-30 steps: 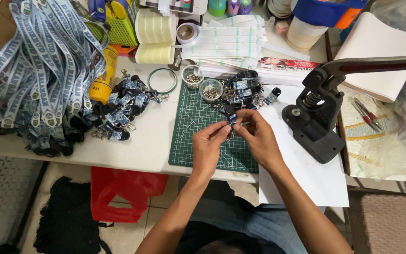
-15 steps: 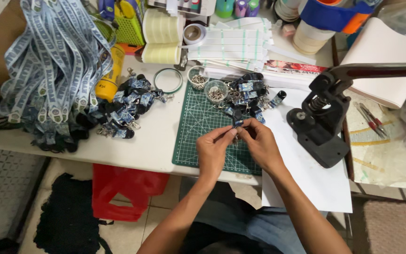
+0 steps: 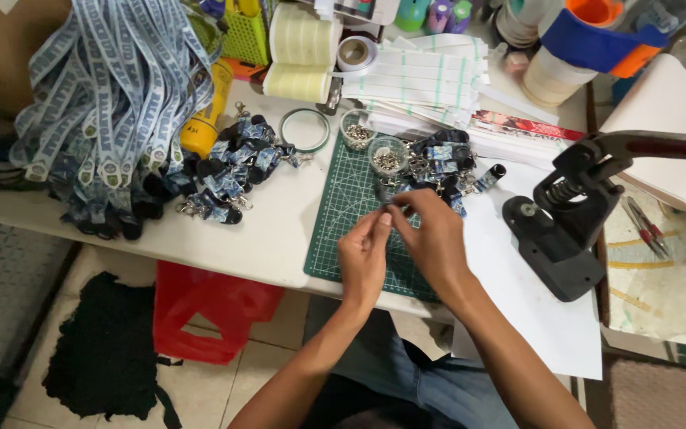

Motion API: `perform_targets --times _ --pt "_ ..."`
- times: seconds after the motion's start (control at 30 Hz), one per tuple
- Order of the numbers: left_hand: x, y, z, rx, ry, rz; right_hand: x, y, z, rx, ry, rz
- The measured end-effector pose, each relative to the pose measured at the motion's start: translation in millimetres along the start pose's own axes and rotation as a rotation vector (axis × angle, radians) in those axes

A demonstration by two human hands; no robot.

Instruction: The person assembles keychains by attaching metal rings to fabric pieces and using a manual press to secure the components. They repeatedly pick up fabric and rings, align them, and operate the press to complete each unit.

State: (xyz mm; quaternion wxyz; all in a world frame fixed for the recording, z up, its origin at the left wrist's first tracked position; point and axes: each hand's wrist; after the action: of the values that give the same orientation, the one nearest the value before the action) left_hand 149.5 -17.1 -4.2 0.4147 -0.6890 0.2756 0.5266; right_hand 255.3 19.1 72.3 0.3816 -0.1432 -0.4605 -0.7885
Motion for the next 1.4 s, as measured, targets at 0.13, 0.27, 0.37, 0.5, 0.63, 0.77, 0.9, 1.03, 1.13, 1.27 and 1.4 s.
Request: perform_targets --times 0.13,0.27,0.37,0.5,0.63,0.77,0.9,1.03,1.13,1.27,1.4 --pt "2 10 12 -0.096 0.034 -0.206 19 -9 10 0.127 0.143 0.156" --pt "-2 25 34 -0.153 0.026 -0.320 14 -21 40 0.330 0.038 0.181" --pt "-5 32 47 -0.180 -0.003 -0.255 -3 -41 81 0.230 0.122 0.020" --pt "-6 33 51 -0.154 -0.096 -0.080 -35 -81 135 0.195 0.213 -0.305" --pt "-5 30 52 -0.160 -0.058 -0.080 -60 -122 155 0.331 0.249 -0.473" --pt "-5 30 51 -0.164 -0.072 -0.036 -65 -141 155 0.324 0.336 -0.644" --pt "-5 31 50 -0.161 -0.054 -0.004 -62 -139 155 0.340 0.269 -0.603" --pt "-2 32 51 -0.151 -0.100 -0.028 -51 -121 155 0.350 0.197 -0.495" --pt "1 32 53 -0.164 -0.109 -0.026 -42 -99 148 0.235 0.237 -0.367" --pt "3 33 54 -0.153 -0.107 -0.042 -35 -57 110 0.231 0.067 0.038" --pt "-3 31 50 -0.135 -0.108 -0.012 -30 -30 46 0.269 -0.082 0.417"
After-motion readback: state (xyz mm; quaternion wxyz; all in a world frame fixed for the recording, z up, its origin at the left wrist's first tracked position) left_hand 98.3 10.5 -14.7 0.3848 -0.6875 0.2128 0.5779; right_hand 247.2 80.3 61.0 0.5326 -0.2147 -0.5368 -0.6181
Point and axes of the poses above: each hand's wrist, its own z-axis towards the middle knuckle, its own y-axis out of the back of the hand, x = y × z, and after that the axes turned 10 degrees about -x, right-handed
